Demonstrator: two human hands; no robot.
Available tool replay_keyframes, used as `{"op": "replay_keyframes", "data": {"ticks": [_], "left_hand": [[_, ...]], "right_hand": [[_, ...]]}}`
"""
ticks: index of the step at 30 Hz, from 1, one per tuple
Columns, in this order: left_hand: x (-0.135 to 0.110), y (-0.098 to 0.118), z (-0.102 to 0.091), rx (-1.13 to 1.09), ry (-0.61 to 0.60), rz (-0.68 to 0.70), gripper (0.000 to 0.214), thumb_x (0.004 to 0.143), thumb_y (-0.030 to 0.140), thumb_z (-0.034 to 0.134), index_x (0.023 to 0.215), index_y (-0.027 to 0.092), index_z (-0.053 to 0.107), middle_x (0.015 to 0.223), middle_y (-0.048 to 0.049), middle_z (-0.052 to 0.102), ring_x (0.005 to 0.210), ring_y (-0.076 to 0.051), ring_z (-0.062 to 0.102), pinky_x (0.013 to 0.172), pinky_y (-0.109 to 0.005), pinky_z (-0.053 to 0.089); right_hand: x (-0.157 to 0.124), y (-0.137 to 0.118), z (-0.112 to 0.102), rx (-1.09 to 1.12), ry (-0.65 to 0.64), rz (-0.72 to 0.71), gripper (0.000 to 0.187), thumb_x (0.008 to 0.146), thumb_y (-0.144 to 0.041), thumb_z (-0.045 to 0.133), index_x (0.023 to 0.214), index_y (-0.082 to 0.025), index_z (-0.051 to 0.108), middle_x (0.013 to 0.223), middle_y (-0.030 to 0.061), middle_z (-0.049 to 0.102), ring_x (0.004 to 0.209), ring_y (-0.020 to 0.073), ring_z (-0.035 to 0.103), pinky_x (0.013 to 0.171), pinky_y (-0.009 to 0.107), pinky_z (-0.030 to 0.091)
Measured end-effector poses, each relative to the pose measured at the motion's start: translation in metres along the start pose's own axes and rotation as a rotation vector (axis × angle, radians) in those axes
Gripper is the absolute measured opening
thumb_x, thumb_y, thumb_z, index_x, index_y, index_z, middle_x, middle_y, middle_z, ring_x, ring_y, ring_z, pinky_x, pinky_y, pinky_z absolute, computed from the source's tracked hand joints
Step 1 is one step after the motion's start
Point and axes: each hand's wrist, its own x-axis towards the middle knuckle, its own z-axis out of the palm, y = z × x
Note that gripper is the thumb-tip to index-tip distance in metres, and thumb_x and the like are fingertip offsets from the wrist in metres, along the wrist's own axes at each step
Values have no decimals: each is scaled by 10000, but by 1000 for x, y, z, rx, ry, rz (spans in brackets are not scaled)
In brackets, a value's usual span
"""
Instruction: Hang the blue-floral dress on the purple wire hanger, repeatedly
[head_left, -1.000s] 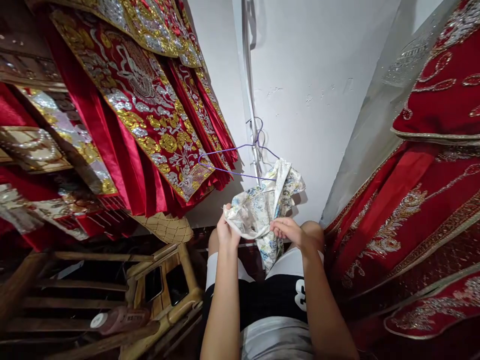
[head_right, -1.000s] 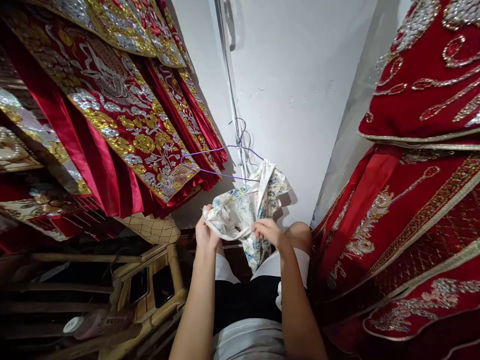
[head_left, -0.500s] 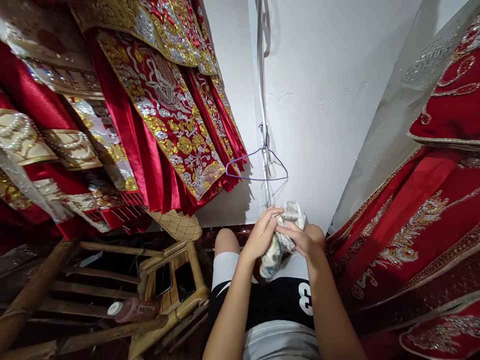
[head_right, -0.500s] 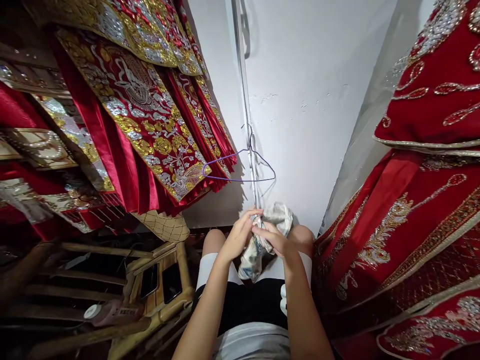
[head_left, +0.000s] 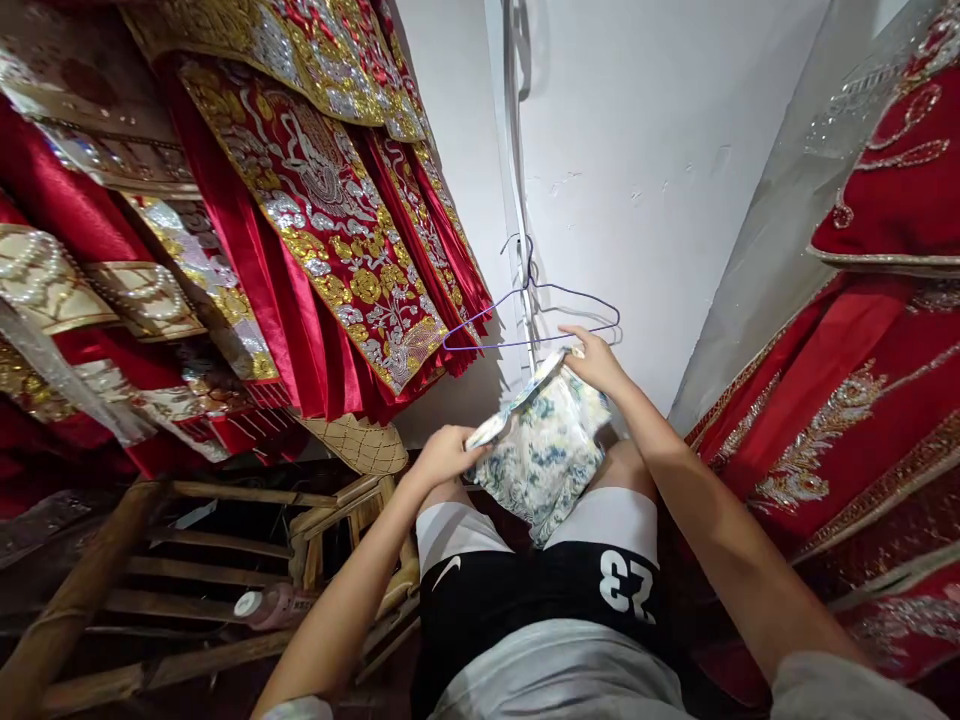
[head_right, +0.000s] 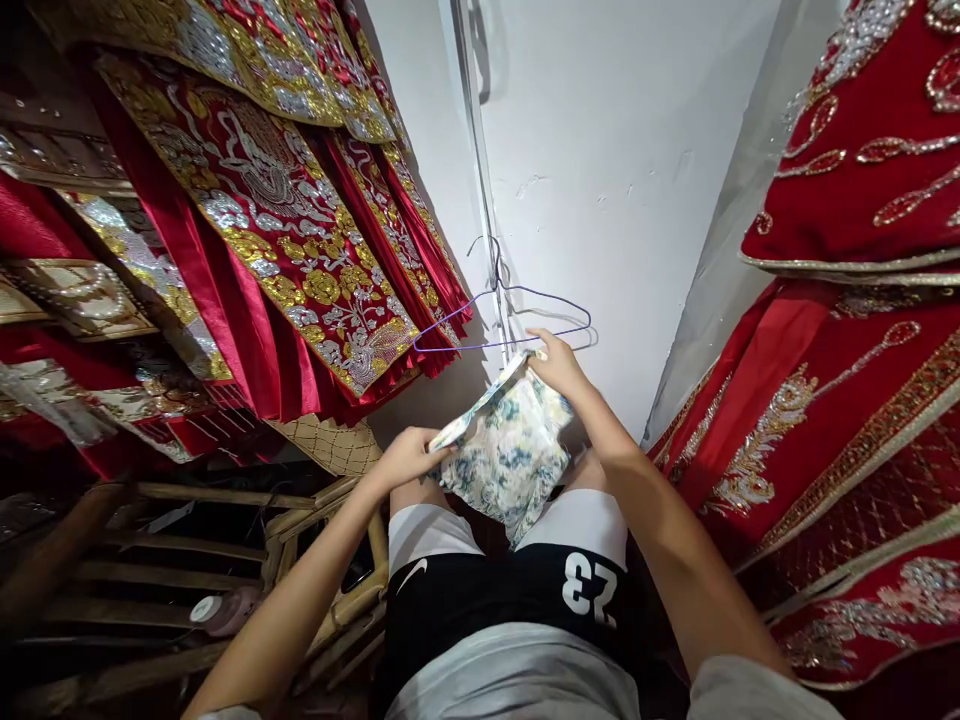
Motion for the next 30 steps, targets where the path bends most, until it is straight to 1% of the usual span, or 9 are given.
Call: {"op": "replay_keyframes", "data": {"ticks": [2,5,10,14,17,21,24,27,30], "left_hand": [[1,2,-20,18,96,-19,271,742,293,688,529,222,538,507,3,493,519,-181,428,652,-291,333],[8,3,-36,-37,230,-42,238,629,142,708,506,245,532,474,12,432,578,-235,506,832,-342,408],[32,-6,-52,-103,329,-57,264,547,5,672,512,254,593,555,-17,489,933,-332,619,1102,-413,319],[55,-9,-66,-305,349,-141,254,579,8,656,590,262,672,562,-32,547,964,-334,639,1051,-382,385],[73,-4,-75,-349,407,-79,160,715,128,640,773,234,743,743,-65,695,954,-301,649,966,-353,448],[105,17,-85,-487,564,-7,309,863,268,496,1000,166,753,1004,-95,744,955,-238,650,907,-334,489],[132,35,-95,-442,508,69,334,848,247,481,1013,149,755,933,-79,733,845,-201,636,834,-305,489],[148,44,-104,-275,357,99,300,797,190,484,926,153,752,699,-25,645,628,-169,538,670,-280,435],[147,43,-109,-170,286,136,260,785,175,461,847,172,713,606,9,548,540,-149,435,612,-276,370]], "right_hand": [[17,18,17,-67,-31,34,581,732,-182,578,1309,-171,651,1307,132,682,1103,296,635,965,390,476],[24,37,26,-116,-124,51,484,752,-164,539,1209,-189,696,1128,99,751,971,262,656,881,340,491],[8,46,-5,-171,-111,10,262,737,-148,482,848,-227,706,776,26,705,760,221,594,720,275,418],[1,38,-31,-133,-148,-33,191,769,-206,447,742,-211,636,686,3,622,679,189,529,633,260,362],[0,28,-38,-117,-141,-27,143,764,-239,461,675,-209,569,608,-15,533,634,170,464,593,262,320],[-6,17,-28,-6,-108,20,167,766,-300,491,628,-209,513,562,-33,453,591,149,396,568,267,280],[-11,9,-11,47,-132,25,205,776,-334,479,624,-207,533,555,-30,452,564,148,396,557,271,300],[-15,2,-6,32,-116,1,200,767,-294,482,757,-201,659,625,-3,552,619,176,483,619,287,385],[-17,3,-21,-76,100,-4,588,723,-245,563,1305,-198,633,727,13,653,679,207,554,705,315,452]]}}
